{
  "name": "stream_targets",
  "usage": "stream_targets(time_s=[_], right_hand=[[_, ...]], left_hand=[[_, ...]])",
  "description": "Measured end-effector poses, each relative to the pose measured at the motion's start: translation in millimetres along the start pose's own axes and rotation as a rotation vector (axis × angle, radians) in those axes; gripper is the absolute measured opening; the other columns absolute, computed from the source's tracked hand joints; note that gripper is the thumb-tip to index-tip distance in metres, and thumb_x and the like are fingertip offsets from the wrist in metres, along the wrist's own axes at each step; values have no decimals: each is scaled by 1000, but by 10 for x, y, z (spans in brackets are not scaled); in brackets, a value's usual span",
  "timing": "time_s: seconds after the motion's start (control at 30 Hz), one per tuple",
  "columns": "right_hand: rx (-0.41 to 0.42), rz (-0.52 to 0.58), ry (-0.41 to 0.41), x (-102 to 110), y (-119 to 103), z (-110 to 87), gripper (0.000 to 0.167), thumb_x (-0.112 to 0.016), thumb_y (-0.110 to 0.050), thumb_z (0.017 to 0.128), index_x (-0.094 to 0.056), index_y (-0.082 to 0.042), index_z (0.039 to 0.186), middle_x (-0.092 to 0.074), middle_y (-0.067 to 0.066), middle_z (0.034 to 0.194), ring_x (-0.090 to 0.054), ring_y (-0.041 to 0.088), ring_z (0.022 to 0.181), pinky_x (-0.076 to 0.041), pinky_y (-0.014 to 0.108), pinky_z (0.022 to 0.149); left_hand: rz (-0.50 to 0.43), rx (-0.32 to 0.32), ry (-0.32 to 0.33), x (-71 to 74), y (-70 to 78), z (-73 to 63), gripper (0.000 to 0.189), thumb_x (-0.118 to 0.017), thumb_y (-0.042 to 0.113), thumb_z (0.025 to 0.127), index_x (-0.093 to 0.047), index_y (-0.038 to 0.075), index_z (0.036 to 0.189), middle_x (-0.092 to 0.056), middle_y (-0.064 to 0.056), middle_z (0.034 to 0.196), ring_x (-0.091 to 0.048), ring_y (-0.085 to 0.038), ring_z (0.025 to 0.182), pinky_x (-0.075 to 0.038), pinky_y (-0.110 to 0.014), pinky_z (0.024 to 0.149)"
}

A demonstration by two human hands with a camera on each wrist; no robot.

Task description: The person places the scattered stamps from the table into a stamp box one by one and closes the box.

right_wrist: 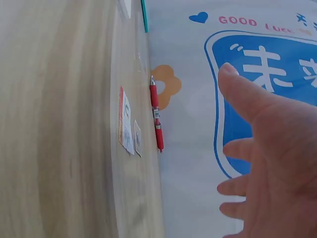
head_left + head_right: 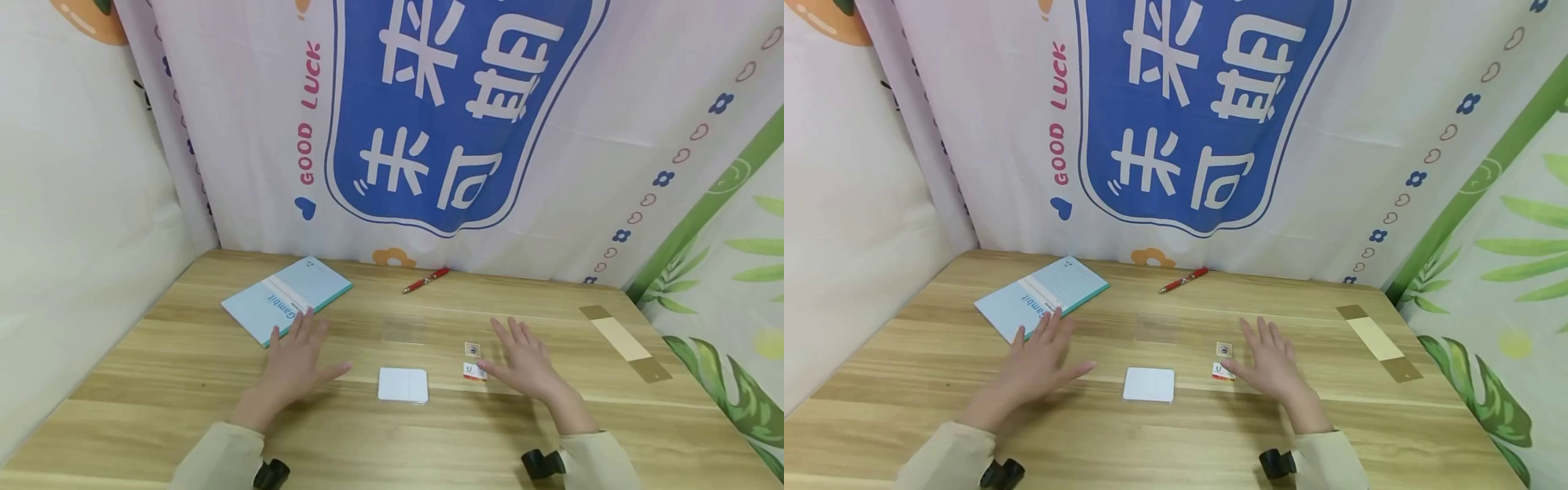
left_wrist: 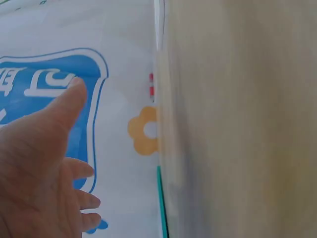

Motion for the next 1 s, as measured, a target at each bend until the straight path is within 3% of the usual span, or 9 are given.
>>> stream_targets(time_s=[0.13,0.23,0.43,0.57,0.67,0.8,1.0], right_hand=[[38,59,36,-26,11,1,75,-59,-43,78,-28,-3,134,-21,28,134,-14,46,120,-9,66,86],[50,141,62,-87,77,-21,70,-60,-38,78,-32,-1,131,-29,26,131,-22,44,118,-12,63,89],[-67,414,36,-280,290,-82,65,-61,-35,78,-37,1,127,-37,24,127,-32,40,116,-22,53,93],[-108,483,53,-357,367,-105,60,-62,-33,78,-43,1,124,-39,22,125,-31,38,116,-21,51,94],[-103,529,69,-408,389,-113,53,-65,-26,77,-48,3,119,-40,23,125,-31,37,117,-22,48,95],[-90,540,107,-445,388,-102,44,-67,-19,75,-55,4,110,-42,23,122,-31,38,116,-25,47,95],[-30,393,201,-424,330,-96,30,-72,-16,70,-64,-3,96,-49,20,114,-39,39,108,-38,48,83]], left_hand=[[-67,-34,-1,-89,130,39,84,-48,62,75,-34,-1,130,-24,-24,135,-14,-38,124,-9,-61,92],[-171,-67,-22,-204,235,63,84,-51,60,74,-33,1,131,-27,-22,134,-15,-36,124,-9,-59,94],[-394,-112,-65,-412,352,48,82,-56,57,72,-34,4,132,-23,-18,137,-14,-32,126,-5,-57,95],[-477,-124,-50,-496,358,25,81,-59,54,71,-37,3,130,-26,-18,136,-17,-31,125,-5,-56,96],[-477,-135,-54,-558,369,8,80,-60,55,70,-39,6,129,-28,-16,135,-19,-29,125,-3,-54,96],[-395,-153,-60,-617,386,-11,77,-58,58,69,-42,10,128,-29,-14,135,-21,-28,125,1,-53,97],[-303,-175,-66,-640,404,-28,73,-56,58,71,-45,12,127,-30,-15,135,-21,-29,124,0,-54,96]])
Point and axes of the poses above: each hand's wrist, its own z-axis towards the middle knuckle, its own x-axis out of the back of the hand, y = z × x, the point moved 7 cm from there along z, towards the middle knuckle
